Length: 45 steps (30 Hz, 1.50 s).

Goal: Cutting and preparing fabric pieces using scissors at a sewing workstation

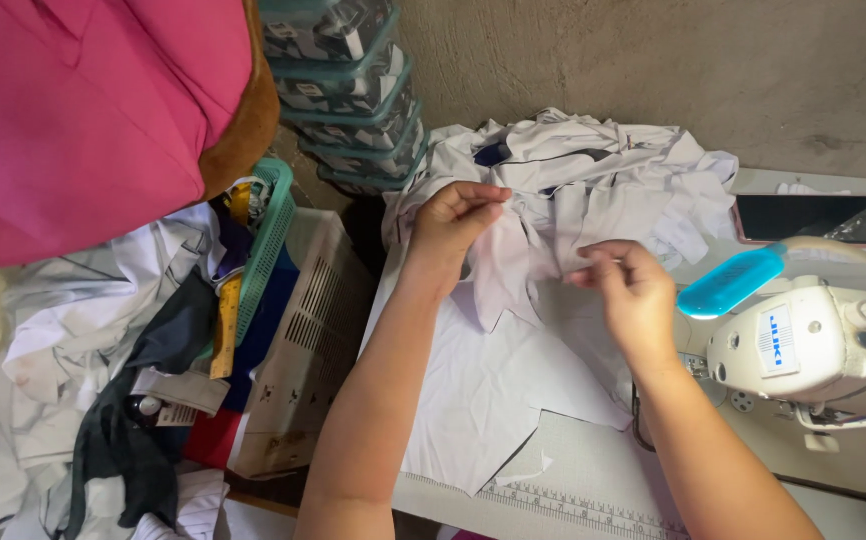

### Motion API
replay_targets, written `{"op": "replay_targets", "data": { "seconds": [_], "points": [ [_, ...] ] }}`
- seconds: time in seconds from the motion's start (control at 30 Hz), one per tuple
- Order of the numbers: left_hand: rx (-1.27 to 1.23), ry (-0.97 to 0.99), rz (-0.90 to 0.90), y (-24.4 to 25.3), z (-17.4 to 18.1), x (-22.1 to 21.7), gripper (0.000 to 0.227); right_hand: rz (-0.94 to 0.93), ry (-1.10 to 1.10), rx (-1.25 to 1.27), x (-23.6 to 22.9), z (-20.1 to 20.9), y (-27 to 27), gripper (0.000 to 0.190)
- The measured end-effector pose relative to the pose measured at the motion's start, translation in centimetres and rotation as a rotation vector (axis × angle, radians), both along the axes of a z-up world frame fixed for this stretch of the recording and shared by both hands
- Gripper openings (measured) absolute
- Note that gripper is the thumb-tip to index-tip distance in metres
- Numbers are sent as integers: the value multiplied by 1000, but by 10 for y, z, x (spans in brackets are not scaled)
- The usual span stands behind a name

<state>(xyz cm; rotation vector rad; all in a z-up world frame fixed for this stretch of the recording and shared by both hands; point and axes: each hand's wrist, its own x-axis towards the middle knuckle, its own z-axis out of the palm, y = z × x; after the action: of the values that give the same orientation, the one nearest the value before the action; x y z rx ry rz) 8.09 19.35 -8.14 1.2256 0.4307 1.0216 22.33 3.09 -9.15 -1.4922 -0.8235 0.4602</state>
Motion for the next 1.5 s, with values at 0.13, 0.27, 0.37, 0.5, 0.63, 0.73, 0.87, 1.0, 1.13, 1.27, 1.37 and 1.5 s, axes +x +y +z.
{"op": "replay_targets", "data": {
  "seconds": [0.13, 0.27, 0.37, 0.5, 0.63, 0.73, 0.87, 1.0, 1.13, 1.27, 1.37, 1.5],
  "points": [
    [49, 35, -47, -16, 2, 10, 20, 101, -61, -118, -20, 7, 14, 28],
    [81, 103, -45, -24, 8, 3, 21, 141, 40, -151, -7, -25, 28, 17],
    [108, 92, 80, -4, -1, -9, 23, 69, 80, -87, 9, -29, 25, 10],
    [95, 44, 223, 6, -7, -32, 23, 5, 152, 37, 4, -10, 15, 16],
    [117, 228, 251, -17, 2, -54, 25, -25, 8, 66, 11, -21, 9, 12],
    [427, 830, 158, -40, 4, -71, 31, 48, -227, -132, 4, -26, -9, 8],
    [807, 1257, 352, -35, -33, -63, 25, 181, -545, -317, -13, -30, -17, 11],
    [808, 1341, 279, -28, -66, -34, 27, 189, -825, -340, -24, -28, -7, 20],
    [711, 1446, 321, -14, -88, -27, 36, 88, -1103, -450, -6, -63, 9, 28],
    [635, 1192, 378, -7, -93, -34, 22, 69, -1090, -433, 2, -72, 19, 7],
    [549, 1122, 381, -7, -80, -44, 24, 37, -1103, -356, -2, -72, 18, 6],
    [500, 1007, 405, -4, -55, -54, 25, 2, -1053, -188, -10, -64, 25, 13]
  ]
}}
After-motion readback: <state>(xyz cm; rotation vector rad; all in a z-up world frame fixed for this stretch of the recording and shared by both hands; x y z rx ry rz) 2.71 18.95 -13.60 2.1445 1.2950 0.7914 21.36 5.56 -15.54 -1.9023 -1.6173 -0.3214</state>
